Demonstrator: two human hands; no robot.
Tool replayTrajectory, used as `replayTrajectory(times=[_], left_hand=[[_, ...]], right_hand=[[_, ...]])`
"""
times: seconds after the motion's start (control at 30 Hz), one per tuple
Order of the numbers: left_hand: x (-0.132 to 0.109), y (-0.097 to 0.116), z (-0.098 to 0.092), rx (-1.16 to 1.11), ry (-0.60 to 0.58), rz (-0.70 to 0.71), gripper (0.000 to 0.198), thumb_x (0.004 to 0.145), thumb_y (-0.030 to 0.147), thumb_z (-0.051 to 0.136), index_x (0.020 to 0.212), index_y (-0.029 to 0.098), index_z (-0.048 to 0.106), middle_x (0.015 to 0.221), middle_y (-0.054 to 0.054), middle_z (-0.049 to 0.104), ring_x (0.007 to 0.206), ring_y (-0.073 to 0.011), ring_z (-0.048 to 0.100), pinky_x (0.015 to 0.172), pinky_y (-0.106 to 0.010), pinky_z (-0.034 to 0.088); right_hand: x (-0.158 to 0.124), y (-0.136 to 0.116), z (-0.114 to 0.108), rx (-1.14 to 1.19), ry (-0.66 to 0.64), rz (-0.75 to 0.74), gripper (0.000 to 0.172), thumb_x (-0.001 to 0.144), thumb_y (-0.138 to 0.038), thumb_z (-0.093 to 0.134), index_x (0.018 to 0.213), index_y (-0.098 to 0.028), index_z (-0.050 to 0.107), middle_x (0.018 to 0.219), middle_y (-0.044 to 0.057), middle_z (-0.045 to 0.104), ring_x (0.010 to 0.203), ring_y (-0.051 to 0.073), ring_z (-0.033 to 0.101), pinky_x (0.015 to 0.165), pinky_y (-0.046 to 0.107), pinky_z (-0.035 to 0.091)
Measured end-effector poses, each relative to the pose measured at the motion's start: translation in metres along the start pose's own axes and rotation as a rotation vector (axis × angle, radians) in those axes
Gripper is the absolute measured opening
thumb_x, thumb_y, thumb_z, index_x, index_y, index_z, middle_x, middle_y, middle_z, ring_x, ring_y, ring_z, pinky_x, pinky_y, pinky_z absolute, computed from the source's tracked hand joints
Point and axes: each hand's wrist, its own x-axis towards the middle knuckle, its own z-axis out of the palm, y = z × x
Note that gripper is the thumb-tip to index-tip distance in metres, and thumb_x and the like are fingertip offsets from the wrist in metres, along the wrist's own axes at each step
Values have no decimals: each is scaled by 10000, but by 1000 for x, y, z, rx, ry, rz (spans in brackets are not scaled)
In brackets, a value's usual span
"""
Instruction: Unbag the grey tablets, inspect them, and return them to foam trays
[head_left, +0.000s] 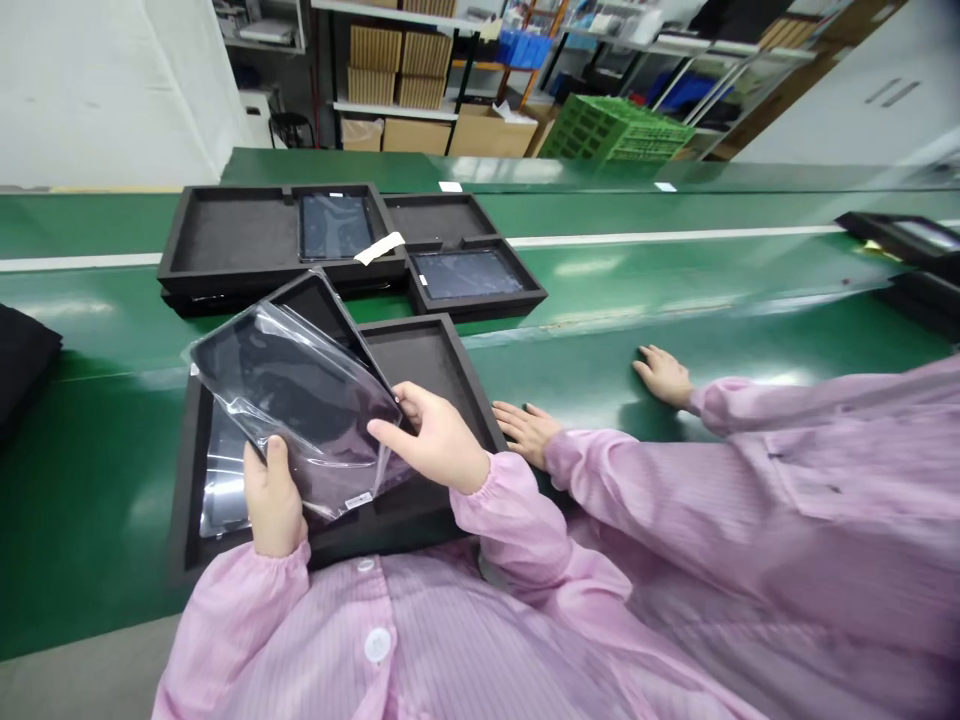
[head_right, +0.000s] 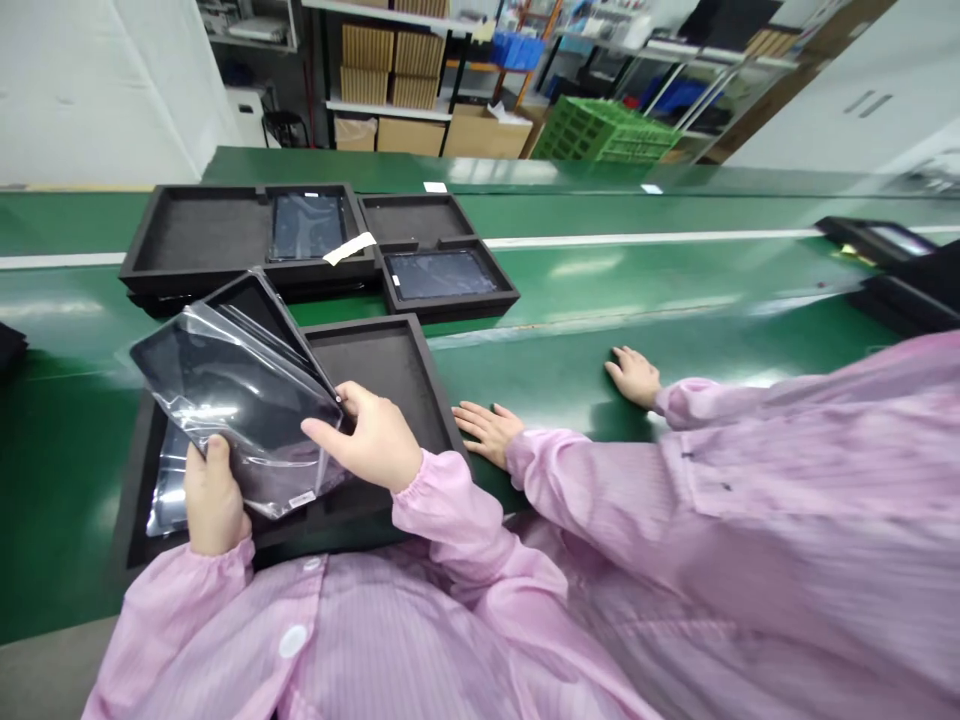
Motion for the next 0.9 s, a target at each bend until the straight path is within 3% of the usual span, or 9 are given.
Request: replayTrajectory(times=[0.1,0.17,0.23,0.33,0.43,0.53,0.63,0.77,0.9], left_hand=[[-1,0,-1,-15,9,-86,445,846,581,599,1060,190,621,1049,-41,642,1036,-199,585,966,-310,427],[-1,0,-3,-28,-3,-178,440,850,580,593,1047,189,631,1031,-43,647,1013,-202,593,926,-308,453],[0,1,-6,-33,-46,-241,438,849,587,596,1028,189,635,969,-36,648,949,-200,605,869,-304,478],[1,4,-12,-22,-125,-248,455,863,584,589,1104,201,637,1021,-49,667,1034,-221,616,912,-311,484],[4,13,-24,-29,-201,-252,503,857,547,628,1238,219,615,1190,-69,664,1186,-245,588,983,-320,473],[10,24,-40,-158,-275,-257,629,832,567,652,1347,217,559,1254,-96,654,1141,-255,622,852,-308,538],[17,28,-56,-250,-336,-190,725,833,625,610,1421,223,475,1231,-115,666,994,-248,676,659,-289,554],[21,16,-64,-177,-352,-152,659,841,618,606,1308,157,549,1128,-144,701,910,-228,693,714,-295,558],[21,4,-61,-204,-357,-186,563,821,595,645,1155,142,631,1017,-136,725,819,-213,690,689,-288,538]], right_hand=[[0,6,-9,108,-201,-32,233,730,-234,604,957,-203,563,764,-17,604,690,131,573,685,270,455],[0,13,-16,319,-385,-22,412,680,-146,560,1088,-206,561,946,18,660,864,147,634,804,278,486],[-1,19,-21,466,-472,35,558,635,-101,561,1181,-214,548,1061,31,671,962,152,644,854,275,490],[-2,20,-18,556,-495,173,557,690,-167,636,1237,-216,543,1057,33,686,857,149,667,785,278,522],[4,11,-10,534,-395,184,428,728,-240,732,1135,-185,611,971,23,695,751,120,659,783,263,549],[23,-10,-7,602,-381,263,292,724,-237,746,985,-145,652,782,16,678,624,116,636,622,233,565],[58,-37,-7,674,-362,335,143,788,-182,671,918,-127,648,726,34,681,566,127,633,508,230,558],[133,-74,7,642,-217,221,117,882,-53,545,900,-138,624,722,29,682,634,143,664,593,283,608],[226,-95,44,635,-152,154,133,958,-59,508,883,-147,575,795,5,666,725,111,660,741,300,618]])
